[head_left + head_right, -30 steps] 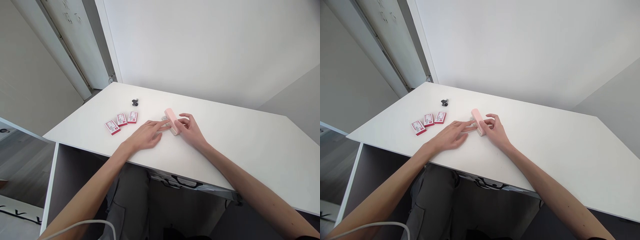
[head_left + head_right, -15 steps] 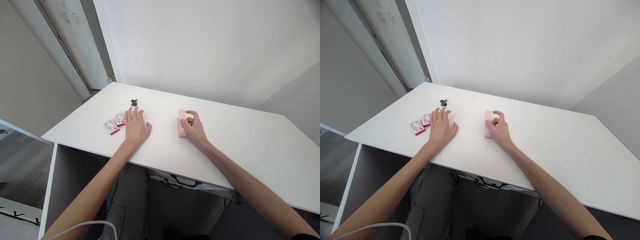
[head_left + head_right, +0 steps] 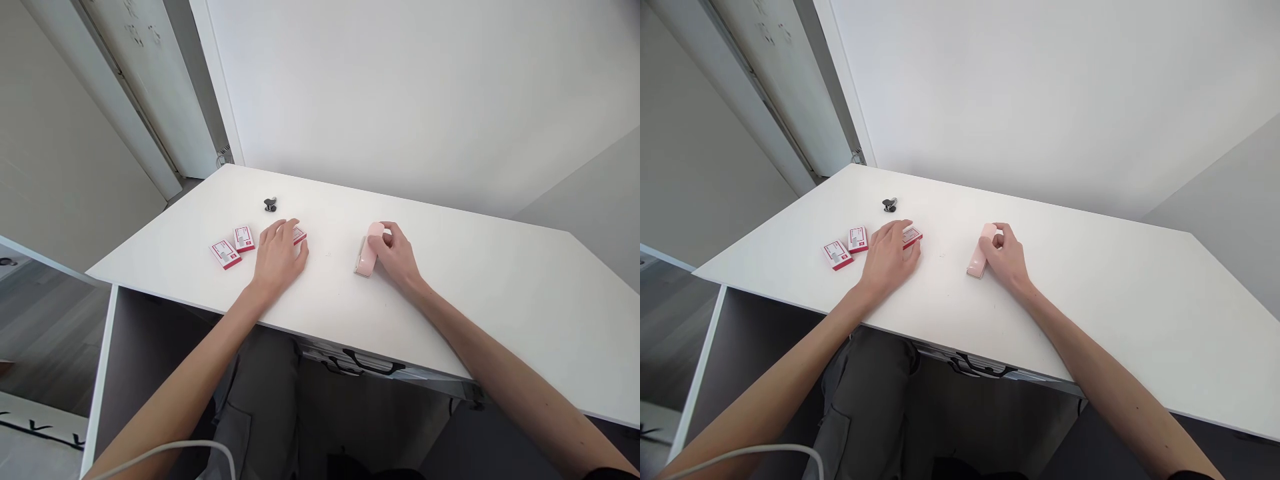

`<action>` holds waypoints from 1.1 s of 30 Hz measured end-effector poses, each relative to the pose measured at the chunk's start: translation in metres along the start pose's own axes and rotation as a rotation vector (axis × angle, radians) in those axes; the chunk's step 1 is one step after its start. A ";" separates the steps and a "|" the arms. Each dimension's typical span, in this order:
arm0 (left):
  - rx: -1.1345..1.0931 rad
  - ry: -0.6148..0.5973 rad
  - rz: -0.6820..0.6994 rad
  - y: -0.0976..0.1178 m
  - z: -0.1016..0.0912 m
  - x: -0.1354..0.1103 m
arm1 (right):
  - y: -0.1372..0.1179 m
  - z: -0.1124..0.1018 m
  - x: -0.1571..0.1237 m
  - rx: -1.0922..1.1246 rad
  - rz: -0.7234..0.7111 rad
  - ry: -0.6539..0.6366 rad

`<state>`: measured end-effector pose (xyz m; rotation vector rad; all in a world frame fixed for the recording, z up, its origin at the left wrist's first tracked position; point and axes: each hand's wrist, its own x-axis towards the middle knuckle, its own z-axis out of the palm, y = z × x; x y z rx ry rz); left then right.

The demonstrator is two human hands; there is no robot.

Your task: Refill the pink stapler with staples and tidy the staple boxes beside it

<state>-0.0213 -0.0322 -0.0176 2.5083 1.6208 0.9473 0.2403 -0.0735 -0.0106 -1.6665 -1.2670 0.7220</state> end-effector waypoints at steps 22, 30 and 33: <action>-0.226 -0.367 0.363 0.003 -0.014 -0.002 | -0.001 -0.002 0.004 -0.013 -0.076 -0.132; -0.369 -0.509 0.390 0.042 0.003 -0.004 | 0.006 -0.001 0.012 0.056 -0.149 -0.120; -0.391 -0.503 0.382 0.057 0.017 -0.003 | 0.009 -0.003 0.016 0.098 -0.140 -0.113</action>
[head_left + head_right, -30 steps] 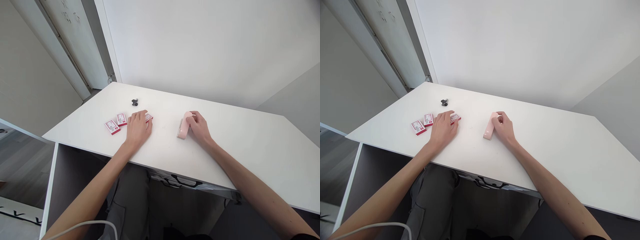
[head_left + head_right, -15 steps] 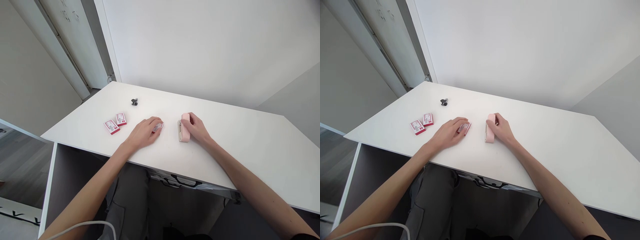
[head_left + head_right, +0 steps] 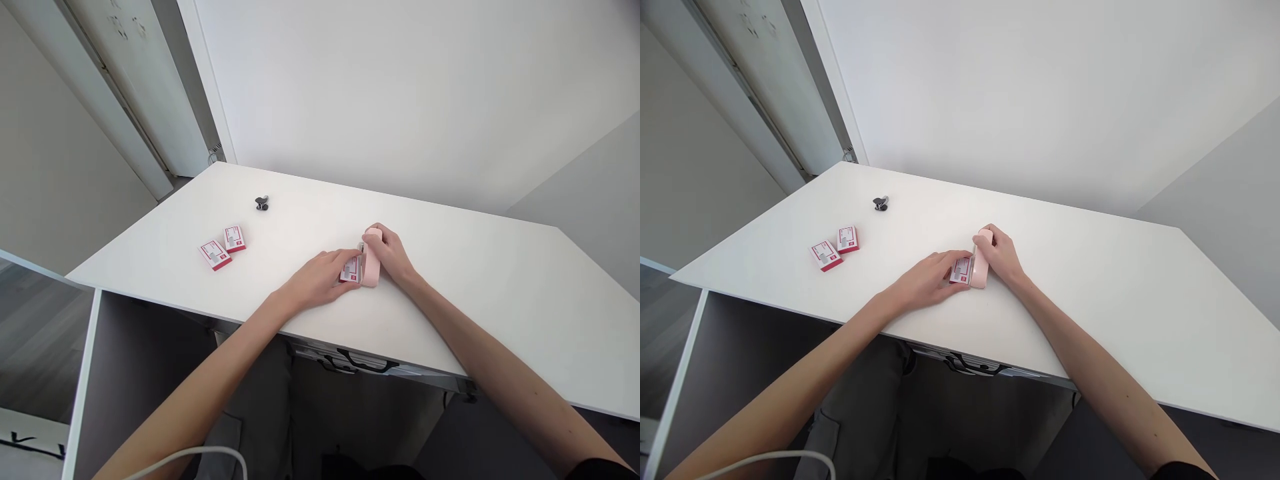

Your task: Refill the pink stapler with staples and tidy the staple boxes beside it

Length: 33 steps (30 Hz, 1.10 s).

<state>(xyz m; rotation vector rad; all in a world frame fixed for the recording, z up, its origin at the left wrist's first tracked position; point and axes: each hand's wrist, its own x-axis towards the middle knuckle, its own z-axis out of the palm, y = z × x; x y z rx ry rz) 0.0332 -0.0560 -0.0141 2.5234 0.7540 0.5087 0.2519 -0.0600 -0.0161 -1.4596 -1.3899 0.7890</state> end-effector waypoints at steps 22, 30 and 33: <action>0.445 0.454 -0.217 -0.018 -0.018 -0.038 | 0.010 -0.012 0.005 0.048 -0.040 0.151; 0.548 0.546 -0.587 -0.074 -0.085 -0.105 | 0.017 -0.014 0.010 0.067 0.014 0.181; 0.433 0.461 -0.654 -0.087 -0.092 -0.110 | 0.020 -0.015 0.012 0.094 0.015 0.204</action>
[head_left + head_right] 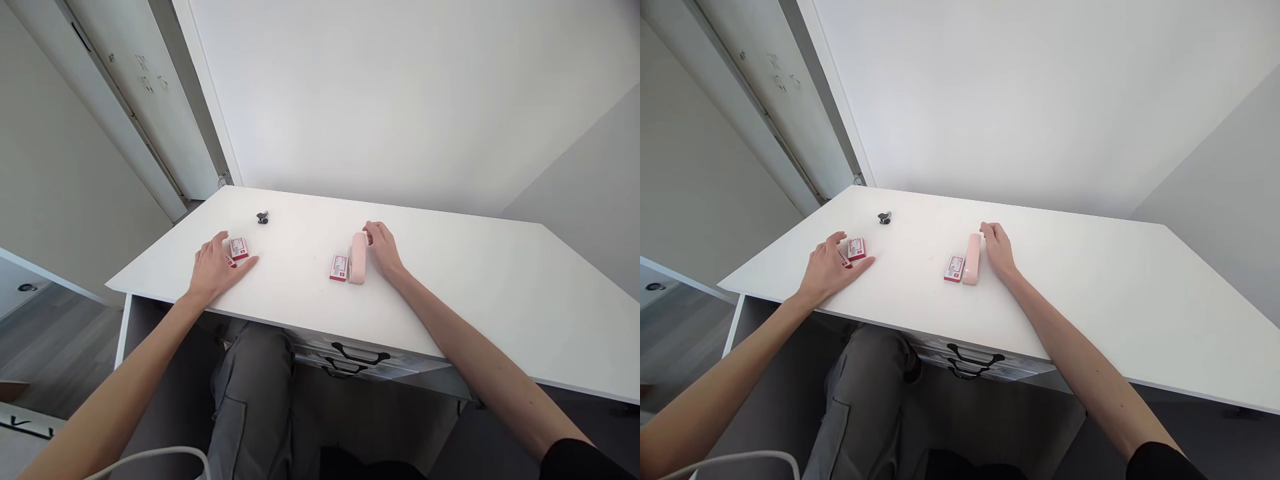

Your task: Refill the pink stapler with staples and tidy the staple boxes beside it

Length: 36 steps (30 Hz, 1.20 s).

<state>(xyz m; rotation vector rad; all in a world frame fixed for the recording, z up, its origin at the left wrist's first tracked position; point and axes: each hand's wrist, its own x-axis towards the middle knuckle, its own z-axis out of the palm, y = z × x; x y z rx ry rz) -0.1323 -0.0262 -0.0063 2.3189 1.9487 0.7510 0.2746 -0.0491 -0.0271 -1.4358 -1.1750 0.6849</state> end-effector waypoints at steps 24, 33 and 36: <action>-0.436 -0.263 0.526 0.124 0.054 0.018 | 0.013 0.011 0.020 0.195 0.082 0.147; -0.497 -0.320 0.636 0.148 0.068 0.026 | 0.006 0.012 0.018 0.208 0.101 0.153; -0.535 -0.243 0.682 0.151 0.069 0.028 | 0.005 0.012 0.018 0.220 0.102 0.159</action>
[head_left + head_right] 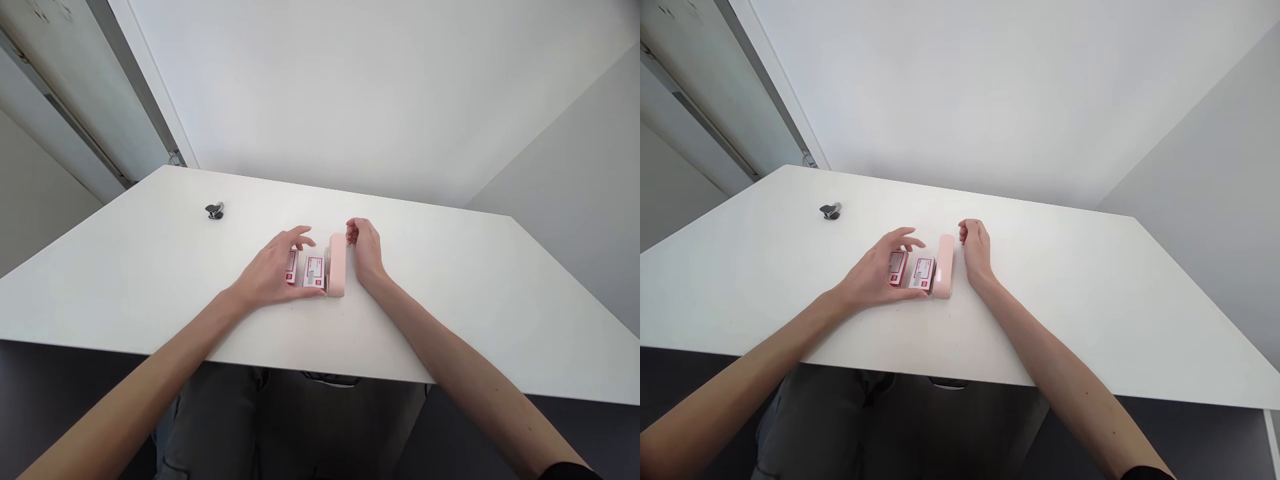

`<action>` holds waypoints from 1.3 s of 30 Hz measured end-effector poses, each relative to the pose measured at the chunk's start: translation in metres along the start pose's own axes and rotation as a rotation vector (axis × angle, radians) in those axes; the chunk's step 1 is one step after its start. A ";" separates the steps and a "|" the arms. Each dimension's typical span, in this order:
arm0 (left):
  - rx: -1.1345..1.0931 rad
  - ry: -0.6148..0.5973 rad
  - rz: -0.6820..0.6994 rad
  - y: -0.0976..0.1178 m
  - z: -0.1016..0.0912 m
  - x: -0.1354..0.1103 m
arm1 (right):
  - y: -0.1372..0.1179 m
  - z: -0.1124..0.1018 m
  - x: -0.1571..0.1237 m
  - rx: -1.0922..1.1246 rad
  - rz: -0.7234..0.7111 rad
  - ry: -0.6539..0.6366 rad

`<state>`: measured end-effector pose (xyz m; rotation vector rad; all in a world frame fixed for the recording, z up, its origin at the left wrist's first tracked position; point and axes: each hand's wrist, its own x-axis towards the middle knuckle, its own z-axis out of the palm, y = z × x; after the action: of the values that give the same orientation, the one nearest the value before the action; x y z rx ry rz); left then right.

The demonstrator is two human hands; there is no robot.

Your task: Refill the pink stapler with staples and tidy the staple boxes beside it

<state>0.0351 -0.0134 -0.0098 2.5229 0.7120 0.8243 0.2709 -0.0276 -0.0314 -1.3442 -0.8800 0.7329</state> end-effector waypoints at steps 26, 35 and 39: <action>-0.182 0.017 -0.254 0.023 0.003 0.005 | -0.007 0.005 -0.008 0.039 0.019 -0.047; -0.054 0.022 -0.406 0.025 0.005 0.011 | -0.010 0.010 -0.017 0.004 0.032 -0.080; 0.001 -0.006 -0.470 0.025 0.006 0.015 | -0.013 0.013 -0.023 0.035 0.050 -0.102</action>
<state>0.0575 -0.0261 0.0048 2.2158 1.2367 0.6444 0.2474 -0.0427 -0.0207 -1.3111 -0.9131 0.8585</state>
